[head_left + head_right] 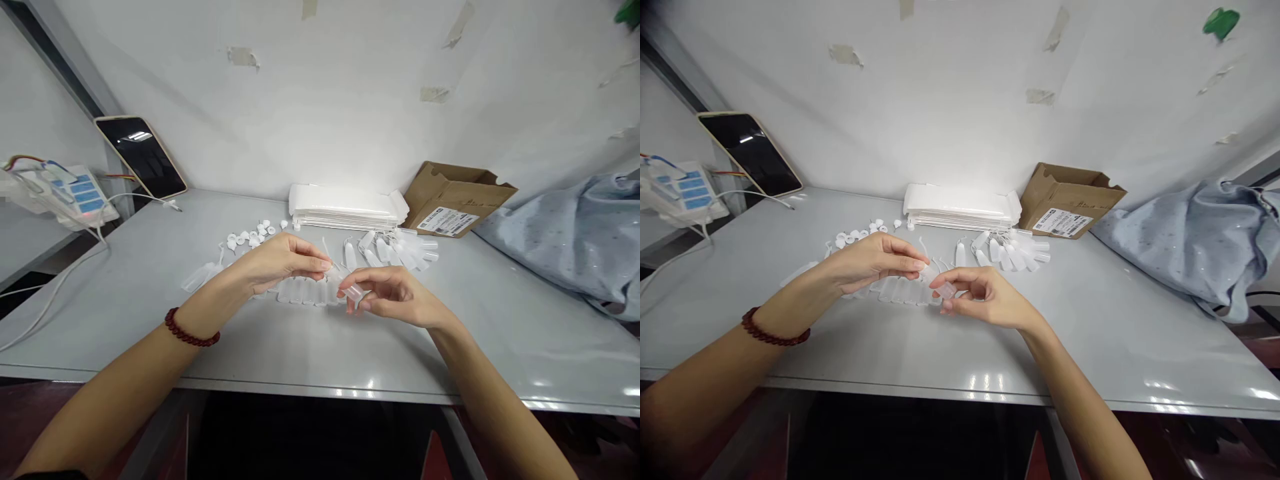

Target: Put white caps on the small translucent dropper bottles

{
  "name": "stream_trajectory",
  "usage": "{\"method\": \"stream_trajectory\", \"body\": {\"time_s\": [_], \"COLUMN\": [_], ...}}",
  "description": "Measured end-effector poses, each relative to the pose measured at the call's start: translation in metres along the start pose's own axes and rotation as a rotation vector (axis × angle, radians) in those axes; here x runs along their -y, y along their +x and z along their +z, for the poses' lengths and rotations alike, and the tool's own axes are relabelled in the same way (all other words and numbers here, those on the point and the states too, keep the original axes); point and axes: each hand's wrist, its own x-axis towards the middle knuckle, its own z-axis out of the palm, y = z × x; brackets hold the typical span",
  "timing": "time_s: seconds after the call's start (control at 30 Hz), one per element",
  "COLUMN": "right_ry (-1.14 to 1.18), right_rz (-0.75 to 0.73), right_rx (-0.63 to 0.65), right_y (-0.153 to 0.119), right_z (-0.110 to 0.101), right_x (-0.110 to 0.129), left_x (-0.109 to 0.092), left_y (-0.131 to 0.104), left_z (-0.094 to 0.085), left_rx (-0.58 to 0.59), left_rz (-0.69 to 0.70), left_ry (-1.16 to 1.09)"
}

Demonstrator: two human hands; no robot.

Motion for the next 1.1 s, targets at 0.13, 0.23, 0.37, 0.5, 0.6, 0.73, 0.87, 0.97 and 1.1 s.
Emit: {"method": "stream_trajectory", "body": {"time_s": [0.13,0.23,0.37,0.5,0.6,0.73,0.87,0.97,1.1], "right_ry": [0.052,0.171,0.379,0.626,0.731,0.696,0.603,0.531,0.351], "right_rz": [0.032,0.032,0.057,0.128,0.167,0.174,0.163,0.118,0.044], "right_rx": [-0.139,-0.165,-0.103,-0.041,0.002,-0.005,-0.059,-0.113,-0.175], "right_y": [0.003,0.007,0.011,0.013,0.014,0.014,0.015,0.015,0.014], "right_z": [0.006,0.011,0.012,0.011,0.010,0.013,0.018,0.020,0.023], "right_x": [-0.003,-0.006,-0.010,-0.012,-0.013,-0.012,-0.011,-0.010,-0.008], "left_x": [0.001,0.004,0.004,0.003,0.002,0.003,0.004,0.002,0.001], "left_y": [0.000,0.001,0.000,-0.002,-0.004,-0.004,-0.003,-0.003,-0.003], "left_z": [0.004,0.005,0.005,0.008,0.010,0.012,0.013,0.013,0.016], "left_rx": [-0.034,-0.017,-0.029,-0.034,-0.042,-0.052,-0.054,-0.064,-0.116], "left_rz": [0.038,0.113,0.233,0.396,0.512,0.566,0.539,0.470,0.366], "left_ry": [0.005,0.034,0.122,0.212,0.276,0.295,0.297,0.287,0.360]}}
